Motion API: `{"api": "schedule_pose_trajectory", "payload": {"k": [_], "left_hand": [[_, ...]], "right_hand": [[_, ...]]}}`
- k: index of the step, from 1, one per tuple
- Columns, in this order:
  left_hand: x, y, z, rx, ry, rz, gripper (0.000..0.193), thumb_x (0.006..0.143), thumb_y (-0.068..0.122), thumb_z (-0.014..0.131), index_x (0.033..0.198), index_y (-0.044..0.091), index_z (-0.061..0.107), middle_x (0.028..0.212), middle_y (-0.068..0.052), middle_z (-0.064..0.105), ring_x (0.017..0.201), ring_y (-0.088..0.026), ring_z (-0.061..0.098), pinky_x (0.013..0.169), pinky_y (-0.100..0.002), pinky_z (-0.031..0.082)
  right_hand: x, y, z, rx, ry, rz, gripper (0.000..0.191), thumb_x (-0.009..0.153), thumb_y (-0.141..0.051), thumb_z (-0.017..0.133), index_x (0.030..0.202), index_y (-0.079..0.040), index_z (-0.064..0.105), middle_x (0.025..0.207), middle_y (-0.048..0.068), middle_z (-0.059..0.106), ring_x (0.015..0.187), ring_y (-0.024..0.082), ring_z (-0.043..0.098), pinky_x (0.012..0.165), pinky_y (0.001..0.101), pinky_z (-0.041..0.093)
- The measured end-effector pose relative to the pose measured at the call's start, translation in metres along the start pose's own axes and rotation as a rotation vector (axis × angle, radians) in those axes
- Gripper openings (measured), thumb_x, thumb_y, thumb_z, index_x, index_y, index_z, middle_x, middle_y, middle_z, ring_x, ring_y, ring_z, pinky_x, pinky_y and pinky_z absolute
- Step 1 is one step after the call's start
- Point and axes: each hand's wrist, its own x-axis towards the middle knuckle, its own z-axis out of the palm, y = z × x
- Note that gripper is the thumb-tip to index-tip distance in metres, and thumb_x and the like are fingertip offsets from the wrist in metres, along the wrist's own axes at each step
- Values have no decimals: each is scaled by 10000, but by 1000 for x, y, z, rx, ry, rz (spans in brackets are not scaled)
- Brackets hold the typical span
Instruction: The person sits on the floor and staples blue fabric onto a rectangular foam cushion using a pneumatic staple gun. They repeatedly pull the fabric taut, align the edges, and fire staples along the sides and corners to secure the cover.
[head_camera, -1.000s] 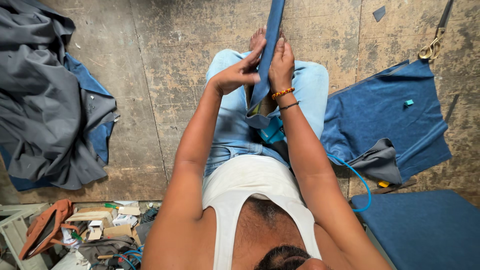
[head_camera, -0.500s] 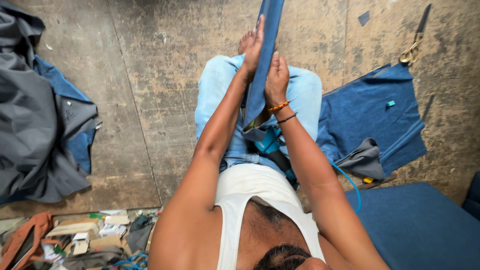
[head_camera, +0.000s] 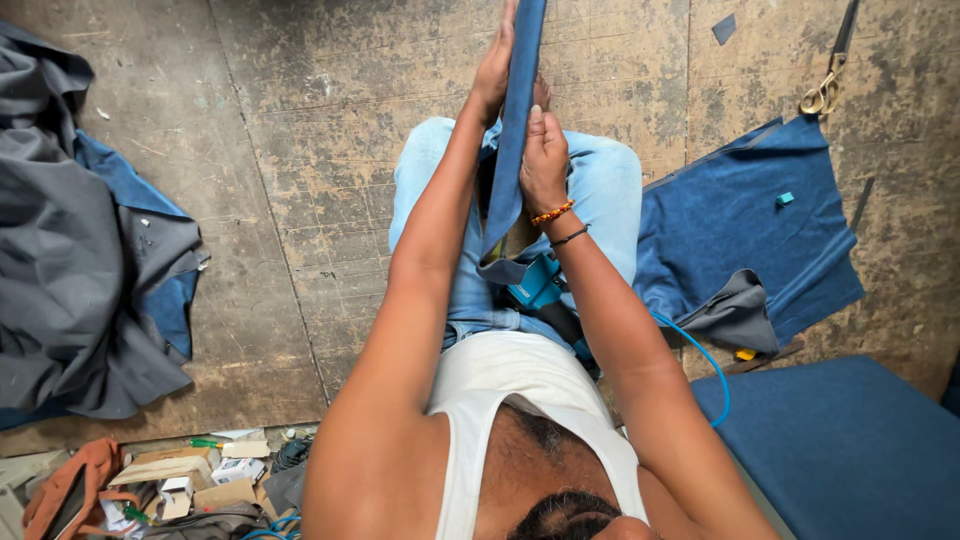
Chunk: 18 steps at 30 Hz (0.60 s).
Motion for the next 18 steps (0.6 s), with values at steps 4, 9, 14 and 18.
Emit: {"api": "schedule_pose_trajectory", "payload": {"k": [4,9,14,18], "left_hand": [[-5,-7,7,-68,51,-446,630,1135,441,222,1732,264,125,1671,-242,282,1408,-446,415,1183,-506,362],[-36,-8,12,580,23,212,563,1209,349,254,1724,261,44,1802,-174,99,1675,-398,208,1353,-506,231],[-52,12,7,734,-86,142,707,1141,350,476,1685,227,43,1752,-224,10,1615,-408,190,1287,-478,242],[-55,10,-1,616,-146,231,964,1051,504,624,1666,129,-17,1710,-246,-66,1596,-394,79,1258,-473,135]], "right_hand": [[1,3,-3,-79,70,-29,369,1133,-348,456,937,-61,581,792,-55,555,727,19,473,643,214,445],[0,8,-4,-224,84,-104,371,1177,-321,473,975,-31,583,858,-26,537,841,48,459,763,226,461],[0,9,-4,21,1,-94,344,1132,-270,452,1239,23,598,1164,41,677,1068,70,582,960,233,487],[1,3,-1,-32,9,-120,364,1106,-216,483,1361,34,554,1274,82,670,1155,88,601,1033,250,475]]}}
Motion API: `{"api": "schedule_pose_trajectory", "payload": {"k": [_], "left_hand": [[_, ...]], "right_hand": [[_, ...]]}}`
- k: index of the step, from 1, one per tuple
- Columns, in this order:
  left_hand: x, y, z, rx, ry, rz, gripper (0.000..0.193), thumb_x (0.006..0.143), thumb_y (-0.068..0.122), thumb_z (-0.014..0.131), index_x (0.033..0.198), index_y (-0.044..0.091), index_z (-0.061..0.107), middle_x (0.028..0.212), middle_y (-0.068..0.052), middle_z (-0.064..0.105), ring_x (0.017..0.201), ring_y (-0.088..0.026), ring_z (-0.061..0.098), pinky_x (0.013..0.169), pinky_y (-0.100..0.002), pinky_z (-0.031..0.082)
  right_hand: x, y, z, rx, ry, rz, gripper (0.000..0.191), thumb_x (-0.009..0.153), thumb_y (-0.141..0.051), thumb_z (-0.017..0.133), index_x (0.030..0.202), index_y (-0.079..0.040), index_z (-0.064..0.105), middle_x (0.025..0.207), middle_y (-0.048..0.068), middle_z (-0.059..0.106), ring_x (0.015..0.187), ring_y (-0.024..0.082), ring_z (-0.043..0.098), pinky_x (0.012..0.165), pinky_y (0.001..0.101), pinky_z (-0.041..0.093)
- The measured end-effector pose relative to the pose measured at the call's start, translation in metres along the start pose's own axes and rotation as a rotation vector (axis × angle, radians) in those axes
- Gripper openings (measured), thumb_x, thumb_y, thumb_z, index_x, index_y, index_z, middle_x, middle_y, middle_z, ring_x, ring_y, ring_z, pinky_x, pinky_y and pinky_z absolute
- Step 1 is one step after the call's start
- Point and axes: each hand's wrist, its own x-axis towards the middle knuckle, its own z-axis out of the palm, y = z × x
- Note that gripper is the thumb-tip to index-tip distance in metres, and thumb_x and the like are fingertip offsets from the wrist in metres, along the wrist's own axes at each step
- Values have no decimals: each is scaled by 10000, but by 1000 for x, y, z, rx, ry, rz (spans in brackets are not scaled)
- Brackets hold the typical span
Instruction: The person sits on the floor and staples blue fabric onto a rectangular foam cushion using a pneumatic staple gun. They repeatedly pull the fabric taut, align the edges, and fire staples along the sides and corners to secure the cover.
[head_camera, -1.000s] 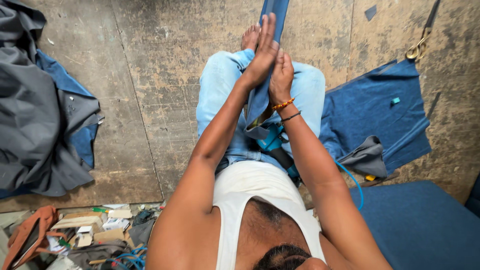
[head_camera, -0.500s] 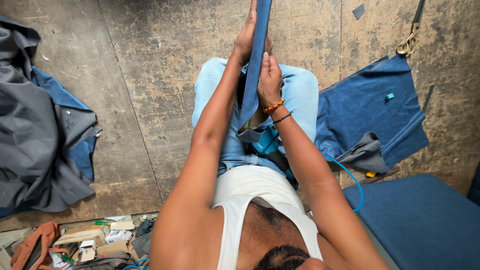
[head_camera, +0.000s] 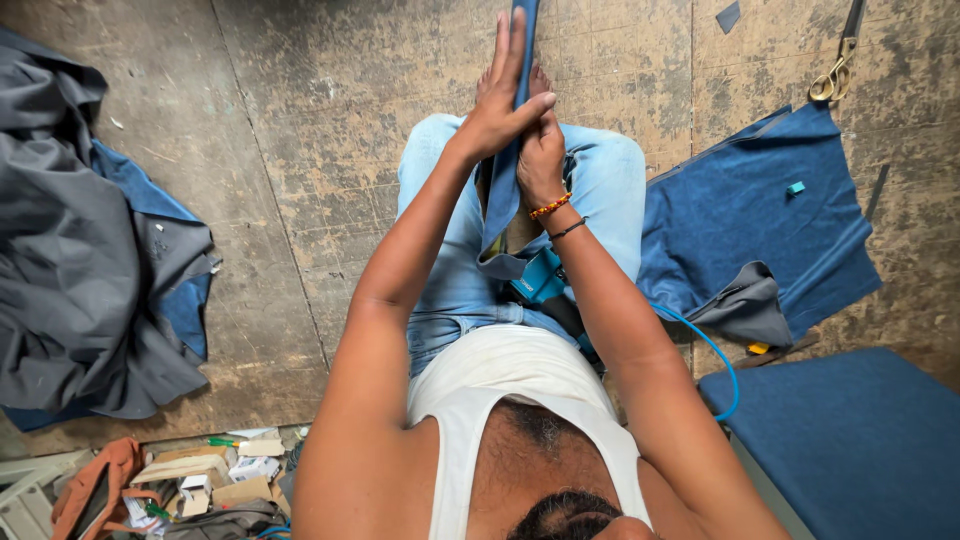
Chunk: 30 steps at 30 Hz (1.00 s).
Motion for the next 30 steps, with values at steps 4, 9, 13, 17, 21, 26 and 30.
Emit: {"api": "schedule_pose_trajectory", "payload": {"k": [4,9,13,17,21,26,30], "left_hand": [[-15,-18,23,-712,131,-90,653,1174,437,233,1702,102,44,1798,-133,21,1682,-291,12,1382,-393,63],[-42,-18,39,-554,131,-120,585,1196,379,127,1692,74,72,1789,-111,54,1674,-266,8,1379,-378,-3],[-67,-2,37,-774,148,-151,629,1183,405,181,1695,89,-2,1789,-85,-40,1670,-255,-45,1375,-378,12],[-79,3,36,-670,152,-134,655,1183,434,207,1702,92,3,1797,-82,-25,1682,-250,-30,1387,-376,17],[-95,-1,39,-427,122,-219,660,1178,431,193,1697,63,20,1792,-102,-44,1677,-259,-67,1374,-375,-2],[-105,11,31,-187,70,-241,627,1187,321,293,1690,31,56,1789,-153,19,1686,-295,-12,1393,-389,51],[-101,37,15,21,50,-248,607,1158,162,386,1691,58,114,1778,-196,116,1680,-359,112,1386,-408,190]], "right_hand": [[2,-7,5,-120,34,135,382,1142,-244,463,1296,74,606,1251,159,650,1062,120,539,971,296,480],[7,-5,2,-1003,204,-682,309,1125,-211,416,1153,-39,671,1357,257,628,1239,357,556,1026,376,457],[8,11,-2,-471,50,-451,335,1182,-253,435,1073,-17,647,1152,163,651,1100,264,601,912,379,470],[5,29,-5,-150,-45,-102,338,1149,-314,460,1031,-33,607,850,-9,598,805,63,538,724,255,490],[3,45,-9,-245,-42,-136,325,1150,-312,469,1019,-40,591,814,8,538,760,79,489,698,274,465],[0,54,-11,-330,-11,-63,333,1153,-300,510,944,-41,500,756,35,457,689,112,426,639,300,440],[-7,55,-10,-195,-69,6,312,1135,-289,520,954,-36,505,759,22,463,704,107,426,621,294,439]]}}
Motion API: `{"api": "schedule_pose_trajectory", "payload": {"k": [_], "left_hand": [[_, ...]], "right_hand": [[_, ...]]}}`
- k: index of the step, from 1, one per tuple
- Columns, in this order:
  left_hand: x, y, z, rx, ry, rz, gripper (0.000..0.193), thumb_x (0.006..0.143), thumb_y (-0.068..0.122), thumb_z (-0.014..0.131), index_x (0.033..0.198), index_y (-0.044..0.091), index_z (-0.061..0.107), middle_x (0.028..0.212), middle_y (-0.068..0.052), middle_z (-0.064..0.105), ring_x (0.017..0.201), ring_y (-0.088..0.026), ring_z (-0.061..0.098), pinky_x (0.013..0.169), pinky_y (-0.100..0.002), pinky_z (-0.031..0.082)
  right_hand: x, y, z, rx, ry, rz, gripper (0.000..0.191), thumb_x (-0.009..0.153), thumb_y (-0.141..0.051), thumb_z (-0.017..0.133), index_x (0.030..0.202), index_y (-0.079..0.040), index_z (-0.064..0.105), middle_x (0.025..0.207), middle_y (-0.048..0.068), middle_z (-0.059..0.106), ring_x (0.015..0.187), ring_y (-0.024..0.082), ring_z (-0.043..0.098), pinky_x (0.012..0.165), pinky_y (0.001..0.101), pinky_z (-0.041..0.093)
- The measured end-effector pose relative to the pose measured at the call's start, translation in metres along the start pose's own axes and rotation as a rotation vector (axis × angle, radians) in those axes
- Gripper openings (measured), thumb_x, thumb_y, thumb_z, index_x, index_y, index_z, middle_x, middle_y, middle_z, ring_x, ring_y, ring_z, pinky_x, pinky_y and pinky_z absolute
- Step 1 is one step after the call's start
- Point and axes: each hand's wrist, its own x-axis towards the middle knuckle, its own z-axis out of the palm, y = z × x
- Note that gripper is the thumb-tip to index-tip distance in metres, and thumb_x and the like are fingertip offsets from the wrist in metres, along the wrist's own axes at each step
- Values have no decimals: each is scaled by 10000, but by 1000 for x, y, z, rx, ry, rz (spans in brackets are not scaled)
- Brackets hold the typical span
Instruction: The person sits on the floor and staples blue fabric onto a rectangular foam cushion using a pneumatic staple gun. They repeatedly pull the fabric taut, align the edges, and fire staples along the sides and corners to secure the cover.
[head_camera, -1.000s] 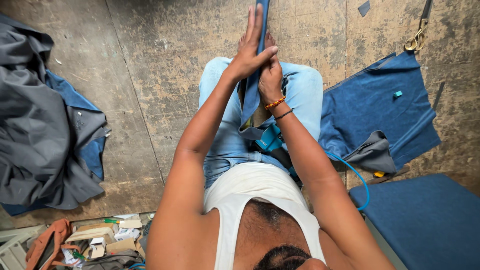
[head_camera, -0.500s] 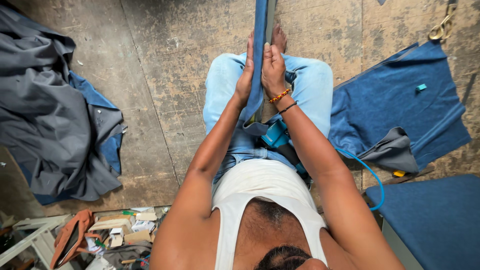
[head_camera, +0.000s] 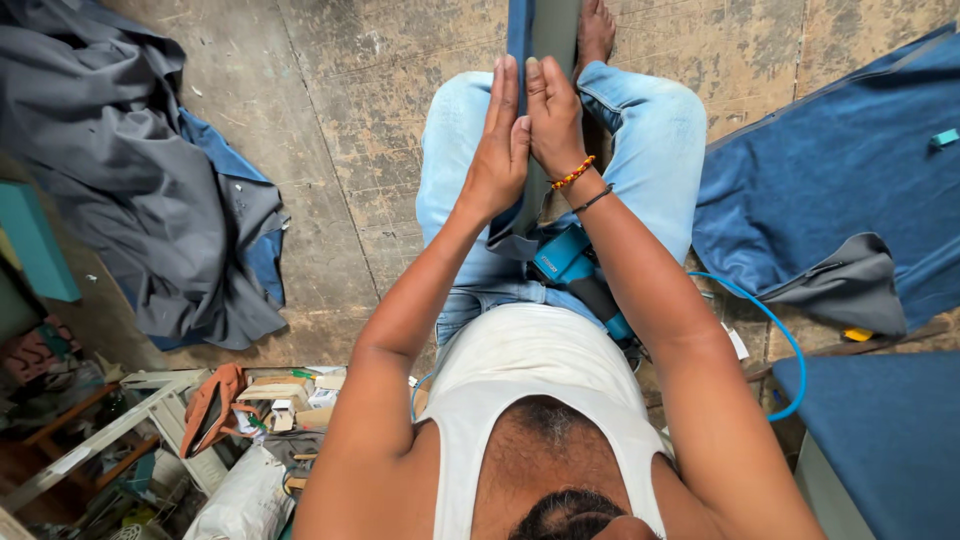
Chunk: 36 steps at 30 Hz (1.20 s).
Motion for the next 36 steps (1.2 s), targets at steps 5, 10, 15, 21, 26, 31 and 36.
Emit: {"api": "schedule_pose_trajectory", "payload": {"k": [5,10,15,21,26,31,36], "left_hand": [[4,22,-12,184,-28,-99,687,1111,93,465,1683,196,100,1731,-268,164,1510,-473,383,1115,-433,505],[4,25,-13,312,-71,-171,743,1105,115,494,1670,250,31,1689,-265,299,1353,-477,555,941,-450,583],[3,19,-22,319,-42,-78,797,1118,109,500,1680,262,-45,1633,-224,425,1364,-450,590,987,-434,588],[-2,4,-25,386,-62,-97,801,1136,125,524,1675,264,-51,1526,-219,555,1258,-435,645,983,-471,573],[0,-5,-24,418,-75,-143,819,1136,137,533,1681,261,-66,1384,-238,636,1163,-439,687,947,-497,565],[0,-7,-24,404,-39,-39,861,1097,112,540,1653,264,-100,1375,-309,622,1098,-466,685,863,-494,570],[0,-14,-26,409,-96,-196,840,1130,149,544,1666,241,-96,1283,-258,690,1051,-420,724,870,-494,565]], "right_hand": [[16,-9,-2,186,-159,69,351,1159,-277,553,912,-38,484,776,18,428,736,85,401,625,302,400],[-14,-51,-50,-77,-178,118,223,1081,-226,610,957,-54,540,795,67,581,696,212,600,608,354,491],[-145,-109,-130,-654,-444,-343,226,961,-188,740,966,-12,597,887,150,551,793,331,590,683,438,501],[-218,-108,-153,-872,-496,-184,316,754,-252,782,903,-52,587,900,165,551,835,353,572,724,447,493],[-222,-97,-149,-960,-576,-121,270,839,-196,743,1007,-66,577,895,163,551,820,358,587,713,461,497],[-179,-107,-186,-726,-618,-12,395,759,-219,749,1049,-60,534,865,180,595,778,395,628,688,496,502],[-121,-137,-231,-684,-717,-133,529,761,-214,826,1135,-32,500,805,179,647,704,406,665,611,482,524]]}}
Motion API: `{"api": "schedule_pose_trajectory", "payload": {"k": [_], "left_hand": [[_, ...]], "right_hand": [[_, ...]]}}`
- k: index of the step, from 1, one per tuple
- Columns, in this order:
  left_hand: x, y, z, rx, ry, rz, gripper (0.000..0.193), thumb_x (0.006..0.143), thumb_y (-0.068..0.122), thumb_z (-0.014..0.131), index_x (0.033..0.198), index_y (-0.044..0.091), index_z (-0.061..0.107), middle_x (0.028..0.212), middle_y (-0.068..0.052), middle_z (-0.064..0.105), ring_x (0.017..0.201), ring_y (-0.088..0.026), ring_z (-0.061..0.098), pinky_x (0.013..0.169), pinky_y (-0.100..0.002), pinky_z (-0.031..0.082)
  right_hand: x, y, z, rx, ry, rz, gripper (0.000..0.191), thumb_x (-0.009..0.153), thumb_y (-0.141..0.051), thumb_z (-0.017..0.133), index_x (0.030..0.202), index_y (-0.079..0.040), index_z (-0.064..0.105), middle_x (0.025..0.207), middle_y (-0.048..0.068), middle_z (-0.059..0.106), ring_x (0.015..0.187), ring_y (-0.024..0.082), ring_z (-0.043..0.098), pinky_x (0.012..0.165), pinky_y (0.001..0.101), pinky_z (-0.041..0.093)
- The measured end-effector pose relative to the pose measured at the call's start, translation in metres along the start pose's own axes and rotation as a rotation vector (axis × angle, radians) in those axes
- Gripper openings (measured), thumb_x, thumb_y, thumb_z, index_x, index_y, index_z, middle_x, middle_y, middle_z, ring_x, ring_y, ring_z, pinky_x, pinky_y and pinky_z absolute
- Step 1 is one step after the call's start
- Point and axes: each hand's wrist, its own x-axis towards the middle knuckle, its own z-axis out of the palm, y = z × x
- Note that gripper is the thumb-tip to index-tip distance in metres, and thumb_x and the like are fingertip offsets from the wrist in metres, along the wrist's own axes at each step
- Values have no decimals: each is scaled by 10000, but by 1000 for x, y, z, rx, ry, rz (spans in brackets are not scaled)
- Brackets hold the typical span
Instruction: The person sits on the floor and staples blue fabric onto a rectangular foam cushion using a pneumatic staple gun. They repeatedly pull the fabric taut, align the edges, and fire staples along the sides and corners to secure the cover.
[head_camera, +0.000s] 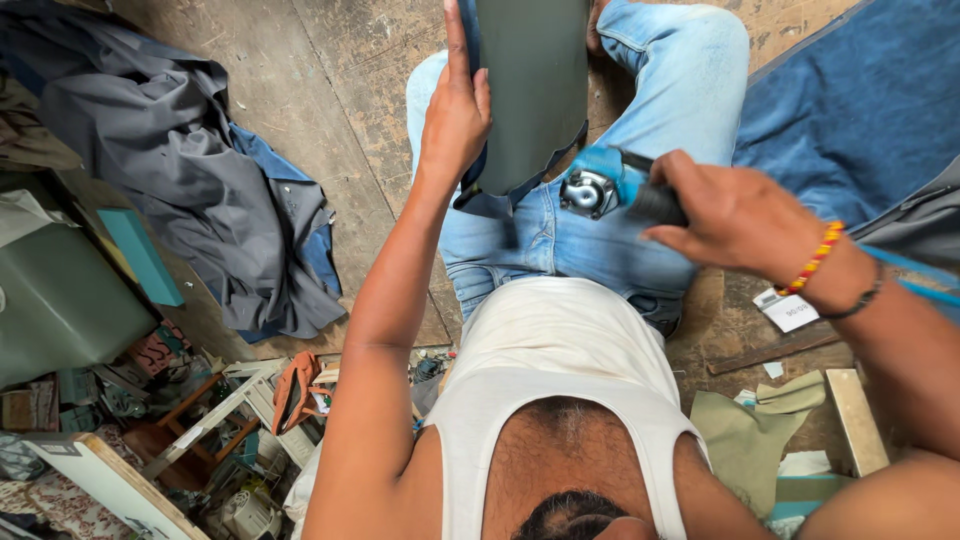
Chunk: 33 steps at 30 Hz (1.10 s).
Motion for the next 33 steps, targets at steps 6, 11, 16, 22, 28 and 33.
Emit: {"api": "schedule_pose_trajectory", "payload": {"k": [6,11,16,22,28,33], "left_hand": [[-1,10,-6,9,102,141,925,1068,105,590,1660,279,-100,1324,-270,648,1119,-441,685,921,-480,562],[-7,30,-13,26,98,48,906,1065,113,591,1653,320,-67,1379,-196,648,1110,-407,703,860,-465,586],[-8,36,-19,86,112,9,913,1053,119,594,1647,347,-62,1415,-181,628,1091,-397,708,825,-464,602],[-11,38,-21,77,33,-76,936,1008,59,565,1654,335,-53,1309,-155,673,957,-359,729,779,-465,600],[-11,36,-22,76,26,-66,947,997,48,569,1655,316,-57,1299,-195,668,963,-383,717,795,-471,592],[-11,37,-23,79,17,-71,927,1039,88,604,1674,275,-46,1446,-221,612,1149,-420,691,898,-475,583]], "right_hand": [[72,14,-42,-38,301,-310,513,812,-76,781,1241,-17,507,967,195,670,857,377,689,745,435,555],[138,40,-29,1,313,-345,448,866,-132,830,1292,-73,705,968,164,710,913,342,713,832,393,570],[164,54,-2,52,278,-393,322,860,-167,829,1153,-57,752,992,146,731,900,327,715,845,381,575],[173,51,8,-21,247,-387,376,779,-140,816,1146,-75,762,982,130,734,900,333,712,795,393,566],[173,50,12,14,263,-392,278,842,-169,821,1086,-59,747,924,128,727,854,308,710,796,388,564],[177,54,14,-70,290,-327,227,844,-173,799,1058,-102,768,930,116,734,844,314,711,745,398,558]]}}
